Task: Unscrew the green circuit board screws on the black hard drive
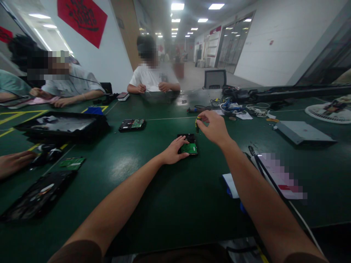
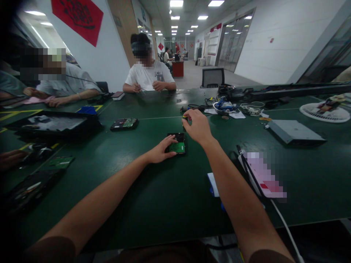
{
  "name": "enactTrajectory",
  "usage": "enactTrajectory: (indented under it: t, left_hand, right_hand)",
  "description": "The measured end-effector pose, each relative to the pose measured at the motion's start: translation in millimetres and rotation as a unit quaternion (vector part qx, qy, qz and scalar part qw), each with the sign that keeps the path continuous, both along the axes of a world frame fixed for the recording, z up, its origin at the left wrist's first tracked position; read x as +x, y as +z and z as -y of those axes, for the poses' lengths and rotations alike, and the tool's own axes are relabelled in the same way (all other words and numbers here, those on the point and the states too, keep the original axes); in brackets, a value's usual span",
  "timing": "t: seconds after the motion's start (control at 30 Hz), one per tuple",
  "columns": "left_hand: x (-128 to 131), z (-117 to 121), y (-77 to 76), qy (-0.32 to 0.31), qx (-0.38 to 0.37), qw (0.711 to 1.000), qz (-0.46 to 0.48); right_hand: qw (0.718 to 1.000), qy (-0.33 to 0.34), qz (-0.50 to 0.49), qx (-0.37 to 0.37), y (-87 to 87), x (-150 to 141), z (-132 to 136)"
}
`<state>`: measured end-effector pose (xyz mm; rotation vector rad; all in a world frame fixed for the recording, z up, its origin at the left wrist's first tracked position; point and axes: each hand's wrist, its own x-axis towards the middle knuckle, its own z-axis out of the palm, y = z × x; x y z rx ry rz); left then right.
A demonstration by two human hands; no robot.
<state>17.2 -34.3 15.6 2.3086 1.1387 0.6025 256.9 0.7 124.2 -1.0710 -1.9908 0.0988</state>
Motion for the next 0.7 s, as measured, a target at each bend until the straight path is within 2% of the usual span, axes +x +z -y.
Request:
enactTrajectory:
  t: [0.23,0.37,0.53,0.7]
  left_hand:
    - [-0.2,-0.9,-2.2,0.004,0.000,1.000,-0.003]
    - [-0.8,-1.2,-2.1,0.000,0.000,1.000,-0.004]
    - [-0.7,-0.9,-1.0,0.000,-0.006,1.000,-0.004]
    - [-0.2,-0.9,-0.7,0.001,0.000,1.000,-0.006]
  right_hand:
    - [1.000,-0.013,-0.024,-0.011,-3.0,0.9,-2.0]
    - [1.000,-0.010,-0.006,0.009,-1.1,0.5,-0.7]
    - [0.999,-0.035,-0.020,-0.002,-0.7,-0.2,-0.2]
    - [1.000,-0.013,-0.018,-0.006,-1.3,0.2,-0.8]
